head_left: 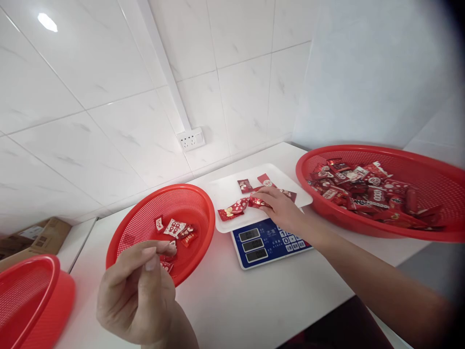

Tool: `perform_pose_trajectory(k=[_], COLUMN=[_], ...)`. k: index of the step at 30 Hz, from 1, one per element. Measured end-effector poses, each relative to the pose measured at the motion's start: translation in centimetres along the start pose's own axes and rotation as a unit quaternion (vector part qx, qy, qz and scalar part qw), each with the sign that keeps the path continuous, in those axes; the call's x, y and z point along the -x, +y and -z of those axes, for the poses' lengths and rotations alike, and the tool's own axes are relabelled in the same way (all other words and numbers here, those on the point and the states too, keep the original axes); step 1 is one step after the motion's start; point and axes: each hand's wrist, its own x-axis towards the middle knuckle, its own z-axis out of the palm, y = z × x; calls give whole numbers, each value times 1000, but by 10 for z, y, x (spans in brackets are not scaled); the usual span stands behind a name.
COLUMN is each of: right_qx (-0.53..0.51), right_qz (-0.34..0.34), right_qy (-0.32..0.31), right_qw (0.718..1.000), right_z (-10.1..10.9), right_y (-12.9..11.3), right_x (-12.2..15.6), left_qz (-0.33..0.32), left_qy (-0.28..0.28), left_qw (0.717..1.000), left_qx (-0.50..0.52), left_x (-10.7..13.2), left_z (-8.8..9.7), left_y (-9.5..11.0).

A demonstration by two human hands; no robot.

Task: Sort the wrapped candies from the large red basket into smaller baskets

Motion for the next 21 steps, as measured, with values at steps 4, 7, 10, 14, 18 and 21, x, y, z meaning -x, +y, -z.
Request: perform_pose_trajectory(k=[4, 7, 10, 14, 18, 21], right_qx=[-79, -99, -84, -30, 12, 22], right_qz=[-57, -95, -75, -6, 14, -13], right_qy=[32, 26, 53, 65, -12, -53], right_qw=[995, 990, 992, 997, 1000, 998], right_z=[0, 2, 1, -4, -7, -4], right_y=[-1, 2, 3, 2, 1, -2], right_x=[-4, -5, -4, -1, 3, 4], left_qz=[2, -15, -33, -28, -26, -28], left_qy=[-4, 5, 11, 11, 7, 8], left_qw=[1000, 1000, 999, 999, 1000, 1000], left_qx=[5, 9, 12, 11, 8, 7], left_x=[0, 1, 2, 2, 3, 4], left_z=[0, -2, -4, -5, -6, -6], left_y=[0, -1, -3, -3, -2, -2])
